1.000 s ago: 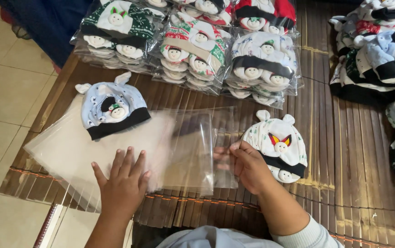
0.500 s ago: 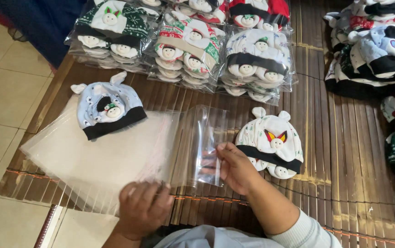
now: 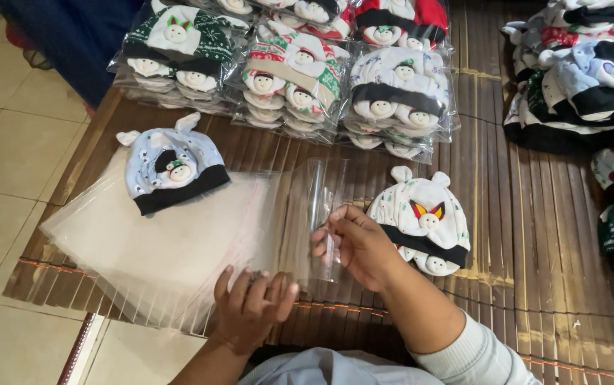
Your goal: Packaging baby hats into individual plastic bags
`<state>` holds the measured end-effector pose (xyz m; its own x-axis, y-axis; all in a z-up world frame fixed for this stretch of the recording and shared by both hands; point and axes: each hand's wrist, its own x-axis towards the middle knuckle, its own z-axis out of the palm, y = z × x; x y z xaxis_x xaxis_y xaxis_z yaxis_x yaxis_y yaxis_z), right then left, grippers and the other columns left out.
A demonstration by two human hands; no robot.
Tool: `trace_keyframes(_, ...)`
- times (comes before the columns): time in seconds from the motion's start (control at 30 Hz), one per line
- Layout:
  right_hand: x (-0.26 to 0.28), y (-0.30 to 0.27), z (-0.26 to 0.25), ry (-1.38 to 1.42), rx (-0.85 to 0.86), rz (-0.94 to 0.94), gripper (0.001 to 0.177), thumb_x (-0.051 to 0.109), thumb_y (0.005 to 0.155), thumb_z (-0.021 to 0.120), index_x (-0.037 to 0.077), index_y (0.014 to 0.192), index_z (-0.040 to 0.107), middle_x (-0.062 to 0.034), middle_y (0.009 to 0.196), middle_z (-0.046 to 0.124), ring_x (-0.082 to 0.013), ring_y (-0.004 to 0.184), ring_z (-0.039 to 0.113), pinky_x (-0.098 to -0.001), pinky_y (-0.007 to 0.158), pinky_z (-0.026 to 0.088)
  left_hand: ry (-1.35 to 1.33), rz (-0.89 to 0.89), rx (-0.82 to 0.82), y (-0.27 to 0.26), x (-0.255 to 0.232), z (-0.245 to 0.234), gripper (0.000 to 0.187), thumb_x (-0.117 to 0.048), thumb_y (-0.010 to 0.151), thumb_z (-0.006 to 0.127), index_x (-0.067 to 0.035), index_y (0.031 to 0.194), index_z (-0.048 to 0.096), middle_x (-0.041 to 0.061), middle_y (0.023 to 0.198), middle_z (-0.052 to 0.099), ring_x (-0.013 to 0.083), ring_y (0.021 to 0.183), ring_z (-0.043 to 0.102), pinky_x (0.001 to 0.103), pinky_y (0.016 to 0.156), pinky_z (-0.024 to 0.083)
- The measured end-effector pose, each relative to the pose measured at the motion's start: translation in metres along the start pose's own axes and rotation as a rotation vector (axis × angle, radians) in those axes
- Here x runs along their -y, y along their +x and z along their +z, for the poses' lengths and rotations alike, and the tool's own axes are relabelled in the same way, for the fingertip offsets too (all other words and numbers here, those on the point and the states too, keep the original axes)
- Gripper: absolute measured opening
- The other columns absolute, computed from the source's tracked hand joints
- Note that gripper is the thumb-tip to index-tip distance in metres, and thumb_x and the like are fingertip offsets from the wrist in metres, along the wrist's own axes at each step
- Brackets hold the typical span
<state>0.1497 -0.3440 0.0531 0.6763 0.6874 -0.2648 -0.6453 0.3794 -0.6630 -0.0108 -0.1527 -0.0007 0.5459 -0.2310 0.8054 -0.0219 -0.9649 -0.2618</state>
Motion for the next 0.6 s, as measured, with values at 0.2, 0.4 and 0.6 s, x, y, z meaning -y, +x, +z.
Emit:
trace_keyframes(0.2,0.022,-0.014,-0.018,0.008,-0.037,-0.085,0.008,0.006,0.103,0.051,0.003,0.109,0.056,-0.0221,0.096,0.071,-0.0285,0.072,0.071,-0.0376,0.068,0.059,-0.557,-0.203,0.282,0.022,0.013,-0.003,0.073,-0.027,0.071,0.068,-0.009,0.137,0.043,0.014,0.131,0.050,0.0339,0.125,0.052,0.068,0.123,0.013)
trace_keyframes(0.4,0.028,-0.018,-0.027,0.023,-0.024,-0.058,0.010,0.009,0.105,0.052,0.004,0.113,0.054,-0.0227,0.098,0.071,-0.0309,0.078,0.075,-0.0323,0.063,0.063,-0.304,-0.097,0.240,0.016,0.002,0.017,0.062,-0.008,0.078,0.070,-0.015,0.134,0.043,0.016,0.125,0.051,0.0360,0.120,0.055,0.071,0.118,0.029)
trace_keyframes(0.6,0.038,-0.029,-0.044,-0.031,-0.007,-0.079,0.006,0.007,0.103,0.052,0.005,0.107,0.057,-0.0223,0.096,0.071,-0.0328,0.075,0.073,-0.0350,0.059,0.058,0.014,-0.081,0.225,0.037,0.030,0.005,0.030,-0.011,0.083,0.077,-0.009,0.112,0.070,0.005,0.103,0.061,0.0216,0.091,0.062,0.036,0.088,0.055)
